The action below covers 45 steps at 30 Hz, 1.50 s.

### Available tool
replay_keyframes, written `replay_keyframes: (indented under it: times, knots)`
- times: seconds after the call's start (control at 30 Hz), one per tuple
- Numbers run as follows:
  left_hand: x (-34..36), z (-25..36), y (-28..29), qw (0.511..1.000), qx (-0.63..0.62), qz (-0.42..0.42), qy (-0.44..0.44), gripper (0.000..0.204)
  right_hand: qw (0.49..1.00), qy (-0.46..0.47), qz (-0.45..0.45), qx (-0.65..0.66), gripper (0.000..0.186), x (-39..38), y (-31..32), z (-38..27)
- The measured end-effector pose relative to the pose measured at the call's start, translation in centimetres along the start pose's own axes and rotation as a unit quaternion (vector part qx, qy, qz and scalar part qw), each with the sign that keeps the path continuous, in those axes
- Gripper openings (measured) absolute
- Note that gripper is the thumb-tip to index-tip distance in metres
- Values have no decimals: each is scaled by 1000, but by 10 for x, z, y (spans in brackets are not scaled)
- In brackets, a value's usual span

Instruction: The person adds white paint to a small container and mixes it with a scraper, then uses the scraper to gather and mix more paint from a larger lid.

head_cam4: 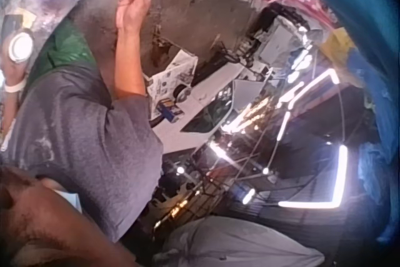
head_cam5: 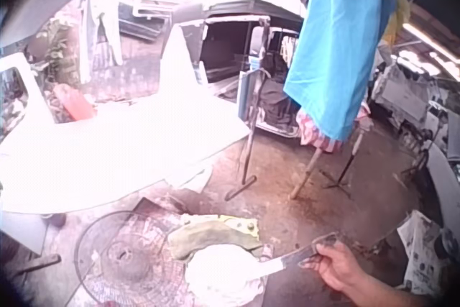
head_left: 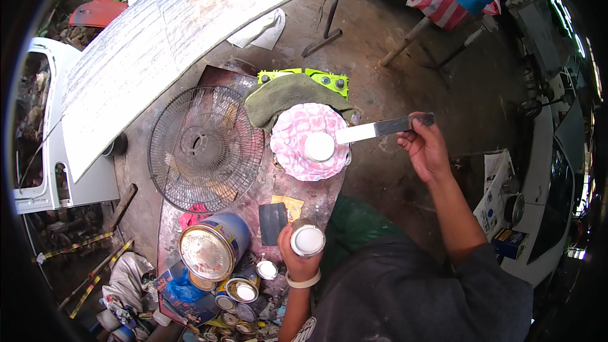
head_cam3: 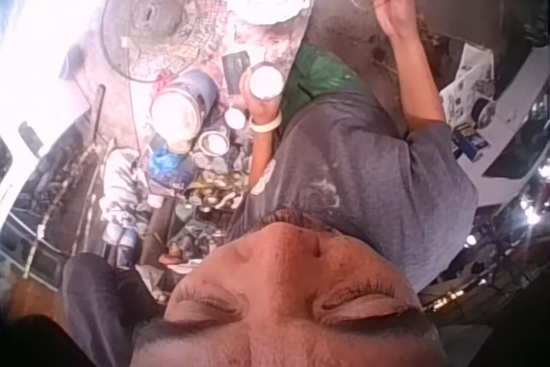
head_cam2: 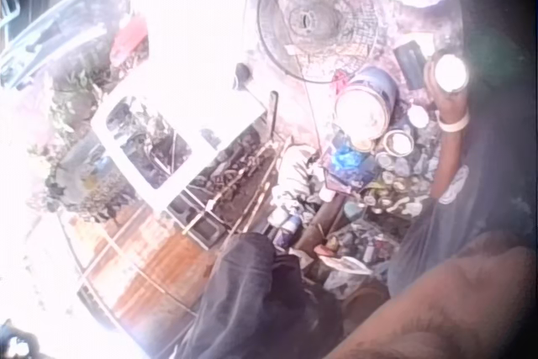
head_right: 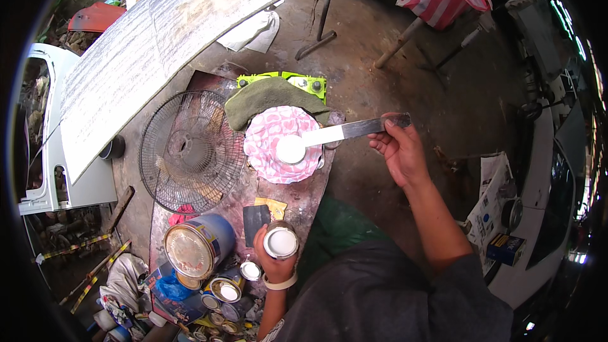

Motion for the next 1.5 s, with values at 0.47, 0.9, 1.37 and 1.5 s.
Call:
replay_keyframes:
  times: [0.47, 0.9, 1.37, 1.5]
  knots:
    - [-3, -5, 3, 1000, -7, -1, 3, 84, 1000, 9, -12, 9, 16, -2, -1, 1]
    - [7, -1, 0, 1000, -13, -3, 3, 84, 990, -90, 31, 101, 15, -7, 29, 18]
    - [25, 37, -6, 998, -59, 26, 3, 85, 869, 131, -324, -351, 14, -116, -120, -26]
    - [20, 47, -8, 998, -57, 32, -11, 83, 723, 292, -432, -453, 18, -136, -143, -21]
Point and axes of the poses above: each hand's wrist, its own x-axis towards the middle knuckle, its own y-axis out of the back of the hand, z = x × y, the point moved 4 cm from there along x, towards the middle knuckle, and after that the axes turned 4 degrees about -x, right-handed, at the moved point
